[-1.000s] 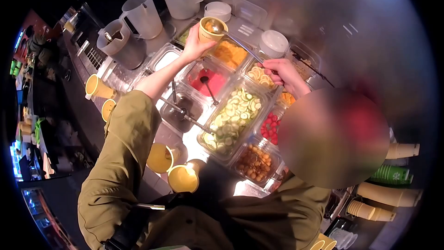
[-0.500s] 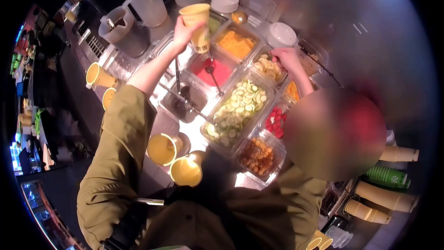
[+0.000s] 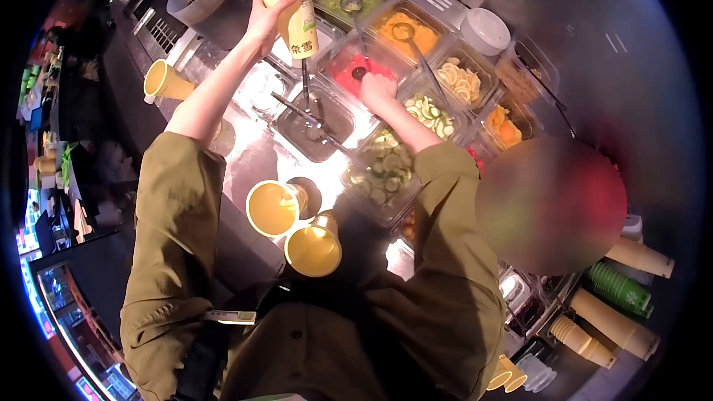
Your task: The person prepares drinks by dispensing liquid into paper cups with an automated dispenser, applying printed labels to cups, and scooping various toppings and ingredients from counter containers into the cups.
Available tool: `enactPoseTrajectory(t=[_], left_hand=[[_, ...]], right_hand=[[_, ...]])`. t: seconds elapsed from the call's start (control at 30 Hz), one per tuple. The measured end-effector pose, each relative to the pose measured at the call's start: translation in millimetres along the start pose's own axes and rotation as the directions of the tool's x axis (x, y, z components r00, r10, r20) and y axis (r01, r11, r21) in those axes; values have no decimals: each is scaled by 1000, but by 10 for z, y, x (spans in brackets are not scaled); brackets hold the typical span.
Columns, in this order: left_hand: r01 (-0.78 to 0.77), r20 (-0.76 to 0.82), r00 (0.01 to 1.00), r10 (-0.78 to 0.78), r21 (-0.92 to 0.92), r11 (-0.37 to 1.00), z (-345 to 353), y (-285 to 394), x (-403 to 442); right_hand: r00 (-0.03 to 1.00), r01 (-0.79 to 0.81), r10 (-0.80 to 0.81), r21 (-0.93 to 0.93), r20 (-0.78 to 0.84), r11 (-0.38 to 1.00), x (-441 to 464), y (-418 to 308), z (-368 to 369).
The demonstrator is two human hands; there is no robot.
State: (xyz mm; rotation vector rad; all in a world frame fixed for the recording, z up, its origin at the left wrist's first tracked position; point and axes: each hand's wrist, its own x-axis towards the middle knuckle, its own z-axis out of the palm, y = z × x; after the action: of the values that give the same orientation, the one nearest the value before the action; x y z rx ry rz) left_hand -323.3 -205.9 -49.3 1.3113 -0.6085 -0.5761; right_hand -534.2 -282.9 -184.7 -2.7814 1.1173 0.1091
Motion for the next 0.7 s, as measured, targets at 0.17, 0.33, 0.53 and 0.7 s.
enactPoseTrajectory(t=[0.17,0.33,0.53,0.7], left_hand=[[130,124,986,-111,-161,978,-261,116,-76],[219,211,963,-170,-240,946,-499,-110,-19],[293,408,902,-140,-340,894,-581,-91,-111],[314,377,904,-202,-264,912,-596,-76,-141]], right_hand=[[896,394,-436,-312,-77,865,167,38,172],[955,289,-292,-64,-45,955,-68,100,-144],[991,-40,-28,491,132,870,-100,492,-227],[994,-18,-51,611,95,791,-220,741,-341]])
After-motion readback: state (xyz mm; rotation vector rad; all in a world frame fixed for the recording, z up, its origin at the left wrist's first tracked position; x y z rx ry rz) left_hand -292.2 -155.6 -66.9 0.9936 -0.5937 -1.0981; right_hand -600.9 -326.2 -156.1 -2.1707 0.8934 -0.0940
